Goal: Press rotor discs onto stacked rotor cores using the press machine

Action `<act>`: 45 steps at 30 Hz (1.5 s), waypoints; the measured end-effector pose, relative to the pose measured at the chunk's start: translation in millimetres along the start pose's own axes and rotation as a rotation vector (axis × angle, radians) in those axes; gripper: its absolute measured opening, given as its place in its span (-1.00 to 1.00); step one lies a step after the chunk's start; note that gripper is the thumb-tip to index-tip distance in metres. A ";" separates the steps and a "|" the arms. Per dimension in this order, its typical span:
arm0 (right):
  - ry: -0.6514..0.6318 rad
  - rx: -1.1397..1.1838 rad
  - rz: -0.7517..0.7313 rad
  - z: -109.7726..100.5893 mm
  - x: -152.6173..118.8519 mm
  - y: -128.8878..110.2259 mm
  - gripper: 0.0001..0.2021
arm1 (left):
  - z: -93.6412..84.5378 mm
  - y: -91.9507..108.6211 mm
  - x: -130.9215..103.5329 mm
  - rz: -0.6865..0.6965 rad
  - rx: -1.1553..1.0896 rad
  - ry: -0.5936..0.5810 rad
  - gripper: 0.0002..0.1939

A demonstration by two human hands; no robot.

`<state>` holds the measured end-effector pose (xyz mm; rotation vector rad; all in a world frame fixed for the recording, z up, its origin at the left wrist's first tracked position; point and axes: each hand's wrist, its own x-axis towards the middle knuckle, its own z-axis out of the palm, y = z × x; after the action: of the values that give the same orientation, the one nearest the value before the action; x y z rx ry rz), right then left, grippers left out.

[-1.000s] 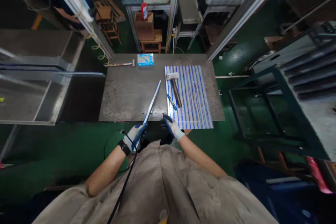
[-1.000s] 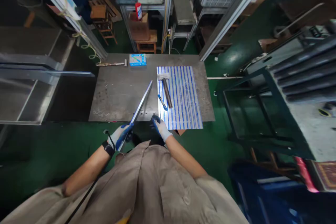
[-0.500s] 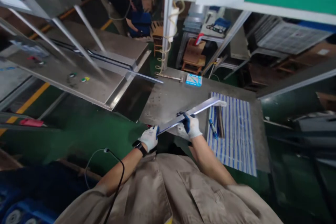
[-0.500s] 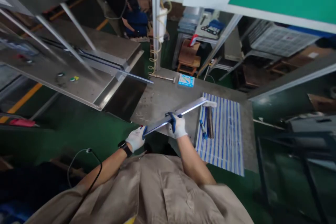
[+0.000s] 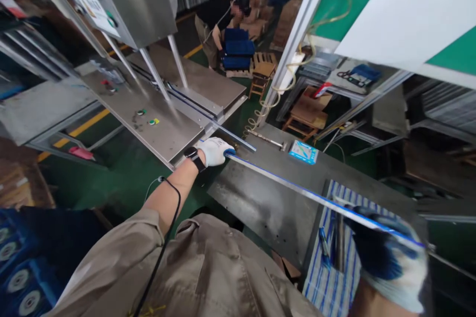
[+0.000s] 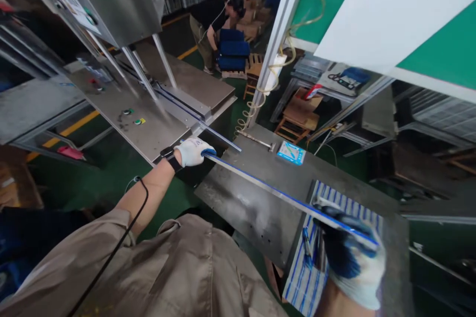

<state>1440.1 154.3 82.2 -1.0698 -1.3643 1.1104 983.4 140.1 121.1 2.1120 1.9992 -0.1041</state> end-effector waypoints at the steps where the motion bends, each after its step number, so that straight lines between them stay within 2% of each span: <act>1: 0.002 -0.034 0.063 9.7 0.0 7.9 -0.71 | -6.8 -12.0 9.6 -0.022 0.047 -0.021 -0.56; 3: -0.024 -0.119 0.172 36.1 3.0 19.5 -0.65 | -18.7 -41.3 30.4 -0.053 0.113 -0.040 -0.59; 4: -0.081 -0.205 0.172 52.6 6.4 23.7 -0.64 | -24.0 -58.7 41.3 -0.065 0.132 -0.037 -0.61; 6: -0.230 -0.356 0.070 91.6 17.7 30.2 -0.63 | -32.9 -98.7 63.4 -0.081 0.144 -0.039 -0.65; 8: -0.367 -0.490 -0.113 137.1 35.2 35.0 -0.62 | -39.8 -144.0 85.5 -0.098 0.131 -0.048 -0.68; 11: -0.496 -0.673 -0.318 211.1 70.9 38.1 -0.63 | -46.0 -216.3 116.9 -0.144 0.098 -0.040 -0.67; 14: -0.553 -0.741 -0.349 280.2 111.6 36.4 -0.62 | -46.5 -283.3 142.0 -0.204 0.045 -0.009 -0.64; 16: -0.604 -0.751 -0.315 316.8 136.9 33.4 -0.62 | -42.8 -319.9 153.1 -0.241 0.004 0.010 -0.64; 19: -0.634 -0.756 -0.260 354.2 169.4 26.9 -0.66 | -33.0 -359.4 161.7 -0.274 -0.049 0.053 -0.67; 21: -0.634 -0.743 -0.194 369.5 188.7 21.2 -0.66 | -27.1 -375.8 164.6 -0.284 -0.078 0.094 -0.71; 23: -0.655 -0.711 -0.055 378.6 206.7 13.9 -0.61 | -24.1 -384.9 166.8 -0.288 -0.103 0.127 -0.73; 25: -0.671 -0.671 0.117 379.7 221.7 5.0 -0.57 | -23.8 -386.1 168.6 -0.293 -0.121 0.142 -0.71; 27: -0.671 -0.630 0.229 369.9 231.5 -4.7 -0.55 | -24.0 -378.5 169.7 -0.296 -0.135 0.142 -0.70; 30: -0.644 -0.592 0.251 337.4 235.0 -13.9 -0.50 | -20.5 -351.4 169.0 -0.254 -0.159 0.128 -0.58; 32: -0.612 -0.580 0.269 315.4 232.2 -9.9 -0.47 | -16.3 -326.1 166.4 -0.196 -0.179 0.111 -0.52; 34: -0.590 -0.537 0.340 303.7 227.0 5.6 -0.45 | -12.9 -298.6 159.8 -0.141 -0.191 0.106 -0.50; 37: -0.550 -0.359 0.514 308.4 216.1 45.8 -0.49 | -12.1 -256.3 135.2 -0.072 -0.190 0.121 -0.47; 39: -0.495 -0.240 0.586 318.8 208.3 77.2 -0.54 | -12.8 -226.8 106.6 0.030 -0.254 0.135 -0.46; 42: -0.410 -0.141 0.610 328.1 200.9 120.1 -0.62 | -10.3 -178.5 51.6 0.236 -0.515 0.123 -0.49; 45: -0.314 -0.060 0.599 316.9 199.9 152.4 -0.68 | 5.9 -125.6 -0.5 0.307 -0.744 0.028 -0.54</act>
<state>1114.2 356.5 -46.2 -1.4452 -1.3546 1.7409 859.4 143.6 100.7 1.8635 1.3760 0.6215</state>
